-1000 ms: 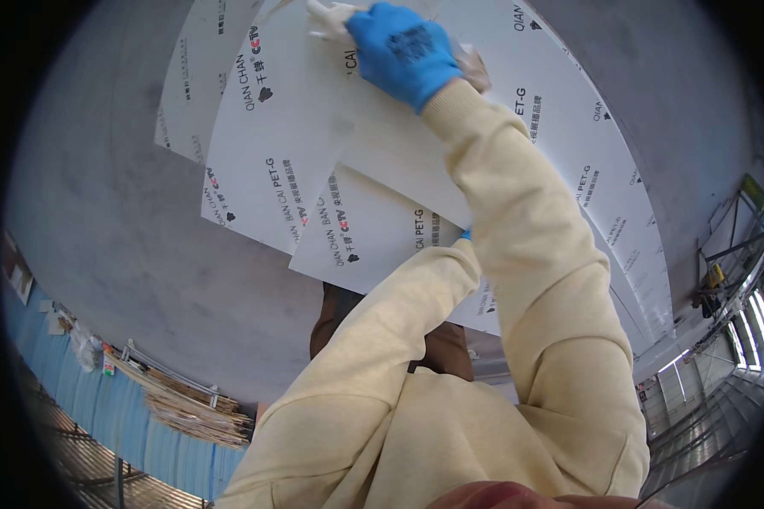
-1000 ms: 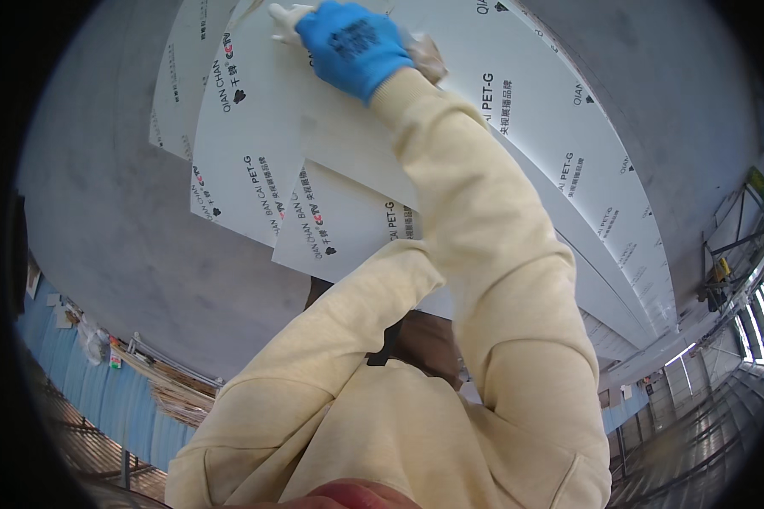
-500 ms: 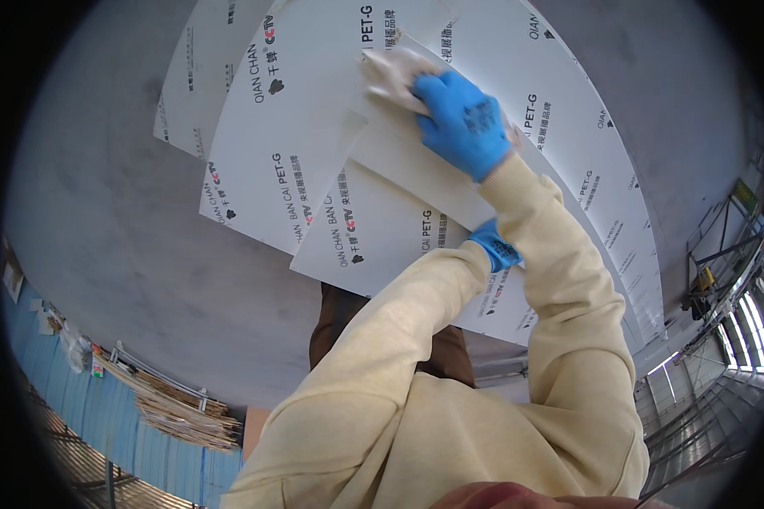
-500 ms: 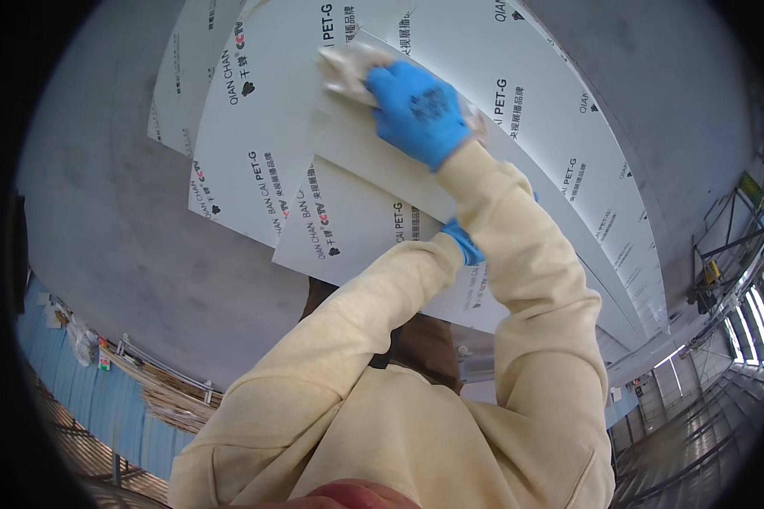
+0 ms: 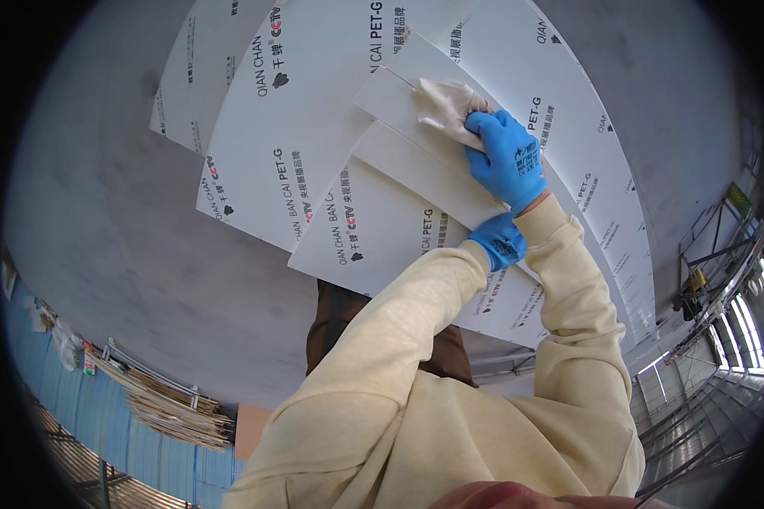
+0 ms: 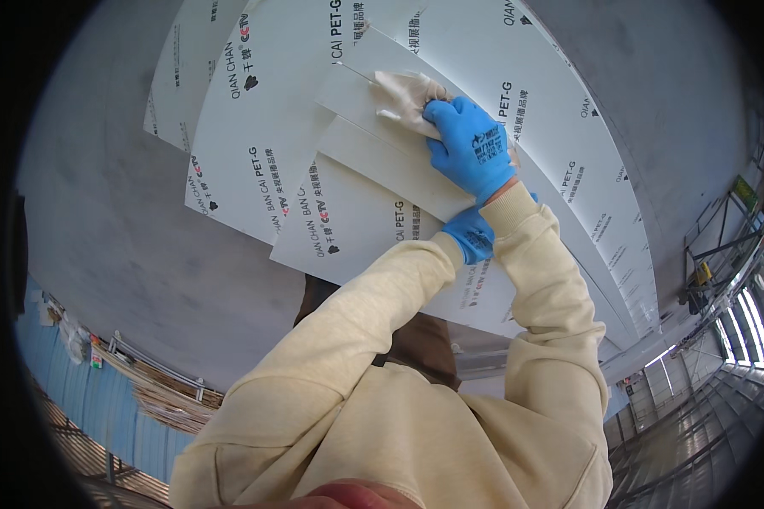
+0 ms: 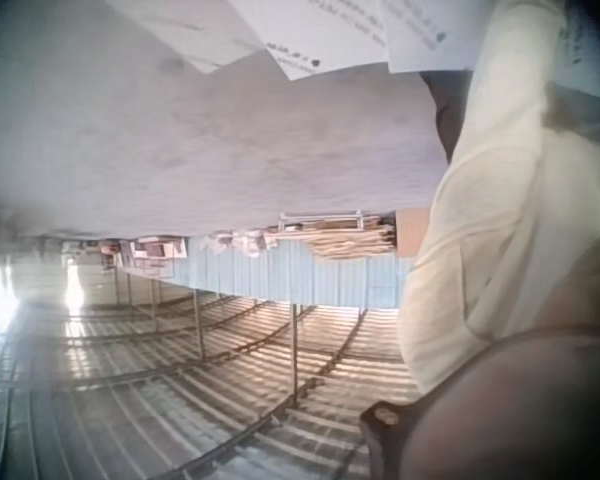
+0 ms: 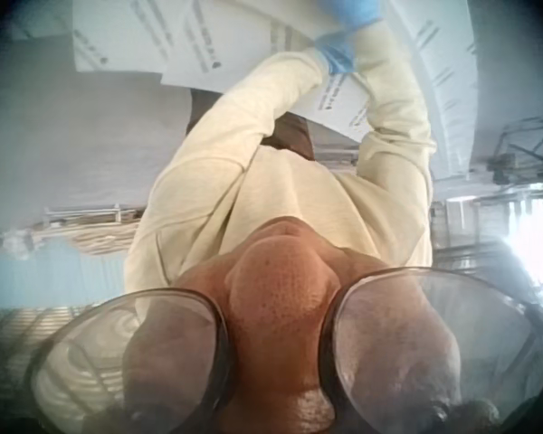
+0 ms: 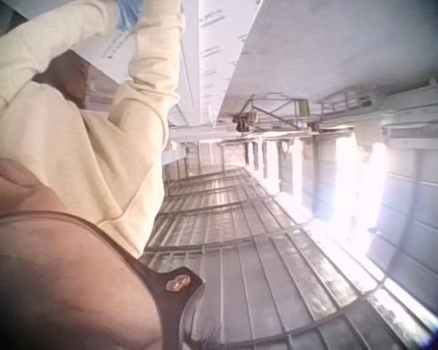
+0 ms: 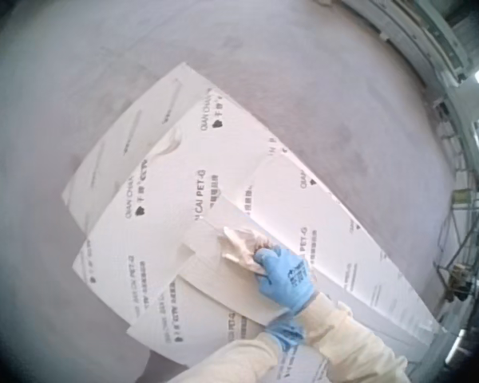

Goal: The person wipes the surface of several white panels with a cloth. They occasionally reposition the panels and re-wet the cloth from a bottle to continue cleaning different sections.

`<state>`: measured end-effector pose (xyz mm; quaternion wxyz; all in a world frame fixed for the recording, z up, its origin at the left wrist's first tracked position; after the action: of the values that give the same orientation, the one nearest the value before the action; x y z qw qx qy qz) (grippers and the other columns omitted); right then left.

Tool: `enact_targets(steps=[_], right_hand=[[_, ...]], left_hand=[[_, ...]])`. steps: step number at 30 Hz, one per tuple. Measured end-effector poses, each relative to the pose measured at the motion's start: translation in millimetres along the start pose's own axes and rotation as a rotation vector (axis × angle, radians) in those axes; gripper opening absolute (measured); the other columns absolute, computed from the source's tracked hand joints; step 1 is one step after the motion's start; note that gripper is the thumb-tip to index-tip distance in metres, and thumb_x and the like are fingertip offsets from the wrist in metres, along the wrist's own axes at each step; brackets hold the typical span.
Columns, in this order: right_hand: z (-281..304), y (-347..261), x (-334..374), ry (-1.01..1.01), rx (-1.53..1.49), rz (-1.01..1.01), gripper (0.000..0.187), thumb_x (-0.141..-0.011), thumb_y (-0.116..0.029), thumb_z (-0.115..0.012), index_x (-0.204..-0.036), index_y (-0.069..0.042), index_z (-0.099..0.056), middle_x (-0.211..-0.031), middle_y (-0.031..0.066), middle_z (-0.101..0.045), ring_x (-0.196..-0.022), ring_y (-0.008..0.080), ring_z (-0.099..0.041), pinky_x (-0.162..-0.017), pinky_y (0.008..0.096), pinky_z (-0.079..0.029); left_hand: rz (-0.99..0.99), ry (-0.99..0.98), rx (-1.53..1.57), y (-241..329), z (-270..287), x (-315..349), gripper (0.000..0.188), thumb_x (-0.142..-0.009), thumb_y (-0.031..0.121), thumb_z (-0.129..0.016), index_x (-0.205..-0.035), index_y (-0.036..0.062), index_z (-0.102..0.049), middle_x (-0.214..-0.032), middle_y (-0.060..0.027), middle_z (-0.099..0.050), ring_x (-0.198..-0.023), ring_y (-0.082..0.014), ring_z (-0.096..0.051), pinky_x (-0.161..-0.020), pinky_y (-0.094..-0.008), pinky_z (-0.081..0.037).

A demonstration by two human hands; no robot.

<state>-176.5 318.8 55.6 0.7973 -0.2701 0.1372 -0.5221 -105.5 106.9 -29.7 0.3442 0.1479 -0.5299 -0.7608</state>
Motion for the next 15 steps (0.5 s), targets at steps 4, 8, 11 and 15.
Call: enact_targets(steps=[4, 8, 11, 15], right_hand=[[-12, -7, -45, 0.022, 0.083, 0.015, 0.031, -0.081, -0.012, -0.07, -0.111, -0.014, -0.064, -0.095, 0.0131, -0.066, -0.088, 0.0369, -0.066, -0.073, 0.0474, -0.054], [-18, -33, -133, 0.126, 0.005, 0.085, 0.025, -0.089, -0.011, -0.058, -0.113, -0.008, -0.065, -0.108, 0.0183, -0.068, -0.098, 0.0405, -0.067, -0.086, 0.0486, -0.054], [-21, -24, -135, 0.135, 0.057, 0.115, 0.025, -0.087, -0.013, -0.063, -0.112, -0.012, -0.064, -0.103, 0.0158, -0.067, -0.094, 0.039, -0.067, -0.08, 0.0474, -0.055], [-8, -8, -72, 0.092, 0.037, 0.109, 0.027, -0.083, -0.012, -0.068, -0.11, -0.014, -0.065, -0.099, 0.0133, -0.067, -0.09, 0.0366, -0.066, -0.076, 0.0459, -0.056]], left_hand=[[0.015, 0.004, 0.11, -5, -7, -1, 0.031, -0.099, 0.022, -0.056, -0.127, 0.0122, -0.066, -0.132, -0.0102, -0.068, -0.125, -0.0274, -0.061, -0.107, -0.039, -0.045], [0.042, -0.018, 0.155, -5, 10, -5, 0.031, -0.099, 0.021, -0.056, -0.126, 0.0133, -0.068, -0.13, -0.0079, -0.069, -0.126, -0.0272, -0.061, -0.11, -0.0411, -0.043], [0.036, -0.01, 0.138, -2, 16, -2, 0.031, -0.098, 0.021, -0.056, -0.125, 0.0141, -0.069, -0.129, -0.0061, -0.07, -0.126, -0.027, -0.06, -0.111, -0.0427, -0.041], [-0.015, 0.143, -0.056, 2, 19, -4, 0.031, -0.098, 0.02, -0.055, -0.124, 0.0152, -0.071, -0.127, -0.0038, -0.071, -0.127, -0.0268, -0.06, -0.114, -0.0449, -0.038]])
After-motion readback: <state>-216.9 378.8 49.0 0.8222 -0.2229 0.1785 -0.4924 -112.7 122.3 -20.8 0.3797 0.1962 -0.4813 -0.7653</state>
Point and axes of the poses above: each hand's wrist, its own x-axis away from the middle knuckle, its own z-axis out of the back of the hand, y = z × x, the point moved 6 cm from there along -x, towards the middle knuckle
